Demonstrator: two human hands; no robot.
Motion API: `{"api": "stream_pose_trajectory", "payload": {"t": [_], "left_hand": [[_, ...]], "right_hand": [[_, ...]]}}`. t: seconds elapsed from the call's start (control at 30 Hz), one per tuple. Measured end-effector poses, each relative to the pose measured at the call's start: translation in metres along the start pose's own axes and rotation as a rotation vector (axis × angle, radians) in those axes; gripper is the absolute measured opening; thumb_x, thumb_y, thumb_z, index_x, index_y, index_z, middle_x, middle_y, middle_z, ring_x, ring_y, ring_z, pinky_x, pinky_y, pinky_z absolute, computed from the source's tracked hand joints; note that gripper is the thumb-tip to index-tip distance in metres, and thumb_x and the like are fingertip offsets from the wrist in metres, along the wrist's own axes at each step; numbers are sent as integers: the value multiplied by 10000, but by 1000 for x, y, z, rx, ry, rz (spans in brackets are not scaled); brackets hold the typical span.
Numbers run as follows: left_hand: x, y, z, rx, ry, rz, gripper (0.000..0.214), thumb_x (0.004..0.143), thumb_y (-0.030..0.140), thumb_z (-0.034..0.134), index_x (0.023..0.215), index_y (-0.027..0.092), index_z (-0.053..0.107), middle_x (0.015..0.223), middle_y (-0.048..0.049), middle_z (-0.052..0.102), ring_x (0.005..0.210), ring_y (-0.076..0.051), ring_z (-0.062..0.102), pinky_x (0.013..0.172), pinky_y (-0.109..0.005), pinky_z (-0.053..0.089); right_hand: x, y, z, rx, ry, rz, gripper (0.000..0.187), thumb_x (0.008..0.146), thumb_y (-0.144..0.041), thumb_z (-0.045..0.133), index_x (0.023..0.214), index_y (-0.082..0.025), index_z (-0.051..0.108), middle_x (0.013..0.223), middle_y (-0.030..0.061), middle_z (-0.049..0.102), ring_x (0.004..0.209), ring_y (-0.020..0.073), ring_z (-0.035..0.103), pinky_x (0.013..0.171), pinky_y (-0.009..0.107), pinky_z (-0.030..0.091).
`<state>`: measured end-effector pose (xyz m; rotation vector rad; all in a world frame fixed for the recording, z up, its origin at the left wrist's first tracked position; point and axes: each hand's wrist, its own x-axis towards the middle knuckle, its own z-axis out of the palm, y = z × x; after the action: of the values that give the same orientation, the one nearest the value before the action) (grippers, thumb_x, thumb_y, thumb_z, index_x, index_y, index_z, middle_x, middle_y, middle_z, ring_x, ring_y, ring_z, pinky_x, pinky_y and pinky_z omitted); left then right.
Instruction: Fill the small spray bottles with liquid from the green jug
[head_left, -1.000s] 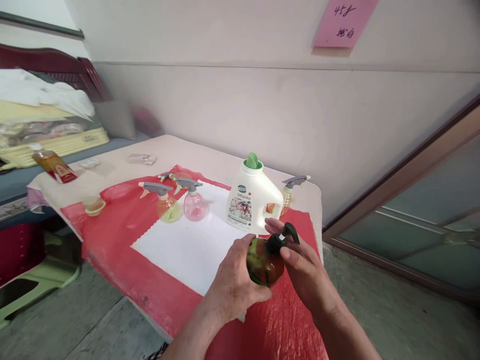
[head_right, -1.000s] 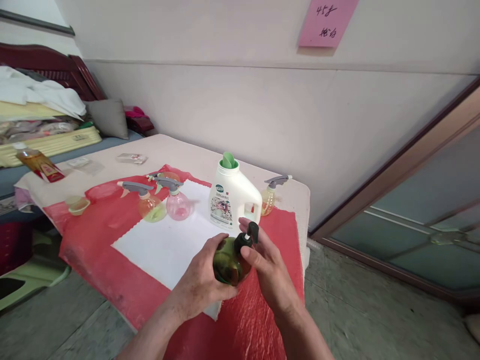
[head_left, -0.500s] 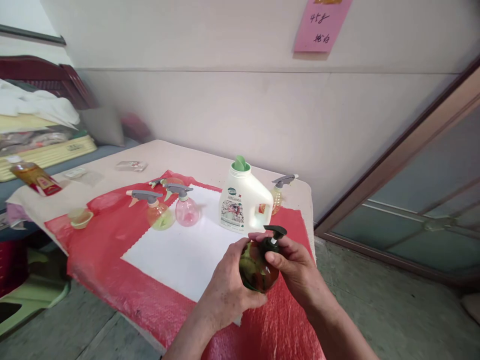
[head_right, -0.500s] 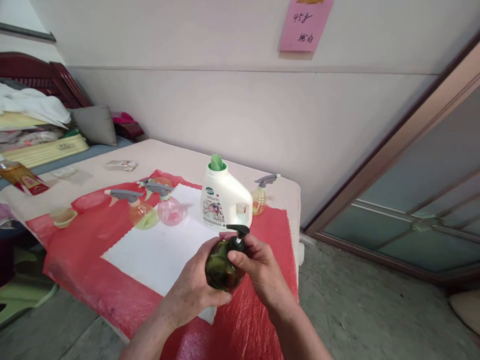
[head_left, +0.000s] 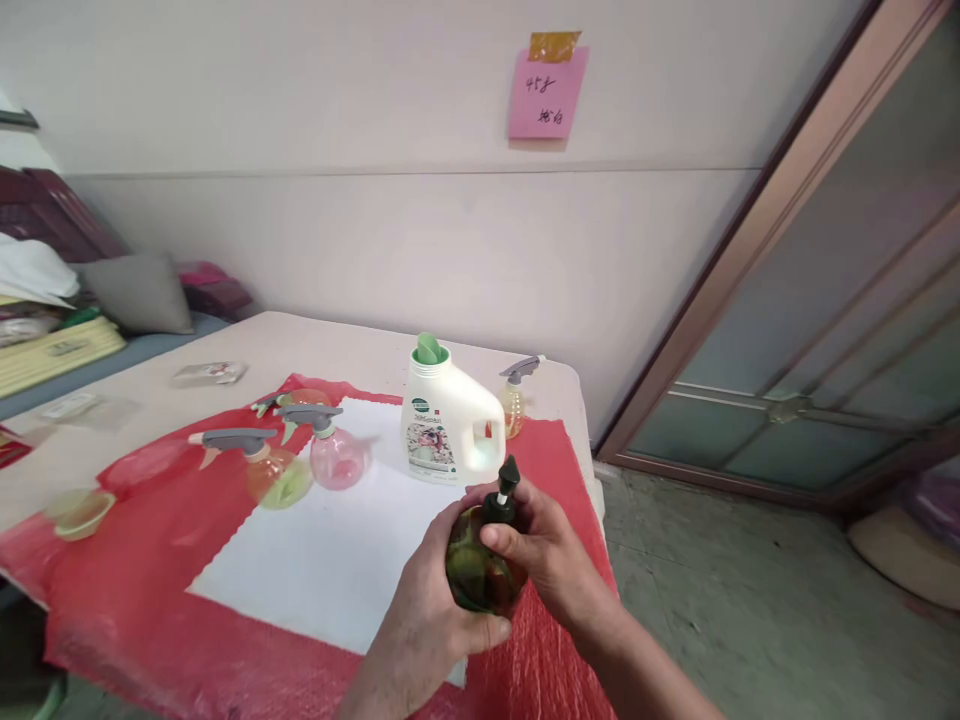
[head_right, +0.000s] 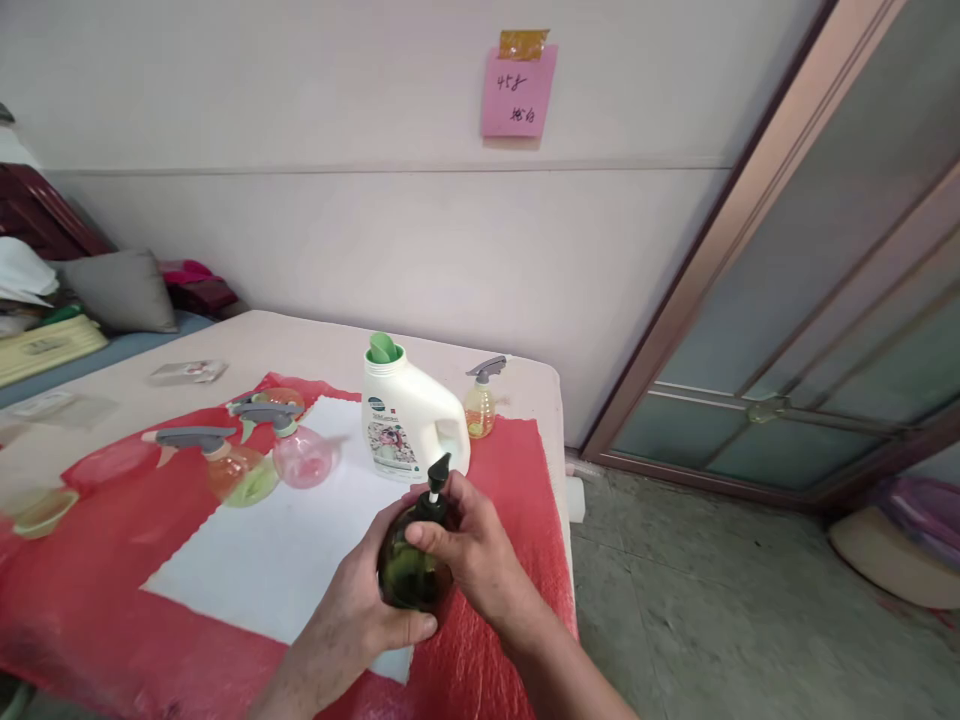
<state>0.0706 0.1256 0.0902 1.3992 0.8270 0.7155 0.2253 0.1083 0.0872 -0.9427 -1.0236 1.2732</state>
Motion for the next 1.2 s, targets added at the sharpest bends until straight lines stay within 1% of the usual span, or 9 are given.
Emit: {"api": "stream_pose_trajectory", "payload": {"t": [0.07,0.13,0.3,0.57,0.73,0.8,0.93,1.1,1.2], "left_hand": [[1,-5,2,-7,-5,-13,923,556,28,693,1395,283,405,1273,-62,617,1074,-275,622,864,-373,514],[0,-4,1,9,-4,-18,903,573,37,688,1397,275,405,1246,-62,628,1052,-271,627,855,-365,513],[-3,9,-2,46,-37,-54,880,588,62,689,1394,246,390,1229,-63,632,1043,-259,623,858,-349,504],[1,12,5,108,24,-142,905,522,89,674,1382,212,419,1204,-92,651,988,-273,648,812,-335,514],[1,5,1,116,51,-124,933,525,165,714,1403,195,398,1205,-118,649,989,-291,647,800,-349,516],[1,2,0,133,60,-132,982,500,152,718,1415,180,364,1182,-122,655,960,-290,653,783,-360,524],[1,6,1,106,73,-142,938,497,143,691,1382,183,384,1168,-110,665,998,-285,653,832,-365,525],[2,6,3,97,40,-113,893,518,162,711,1360,192,416,1179,-107,662,994,-275,656,837,-353,527],[6,-6,6,135,99,-110,971,472,112,701,1388,226,396,1114,-79,684,898,-265,674,766,-353,540]], "right_hand": [[0,2,5,-30,97,-2,357,685,-370,809,955,-216,633,894,8,645,846,170,591,756,303,480],[0,-1,4,-51,101,17,422,657,-391,826,999,-226,644,956,16,649,895,181,592,780,307,478],[-3,-7,-8,25,-114,46,405,761,-414,739,1118,-238,662,1109,43,643,1091,218,559,944,361,441],[-1,6,9,-26,153,-1,402,652,-426,823,930,-195,646,868,13,614,827,166,568,735,296,469],[-2,3,-3,101,30,16,492,668,-385,812,1118,-254,664,1237,37,605,1145,225,528,954,349,440],[-1,3,-6,152,-1,26,414,709,-358,785,1096,-250,684,1209,39,629,1132,219,545,969,361,435],[0,3,0,158,53,19,371,665,-316,827,993,-243,671,1047,11,651,897,154,597,796,302,477],[-2,-1,-4,101,-14,28,476,667,-363,822,1099,-261,649,1213,29,606,1152,217,534,934,339,441],[-2,-2,-10,81,-116,21,346,748,-350,759,1062,-230,675,1148,41,624,1094,211,559,933,355,441]]}}
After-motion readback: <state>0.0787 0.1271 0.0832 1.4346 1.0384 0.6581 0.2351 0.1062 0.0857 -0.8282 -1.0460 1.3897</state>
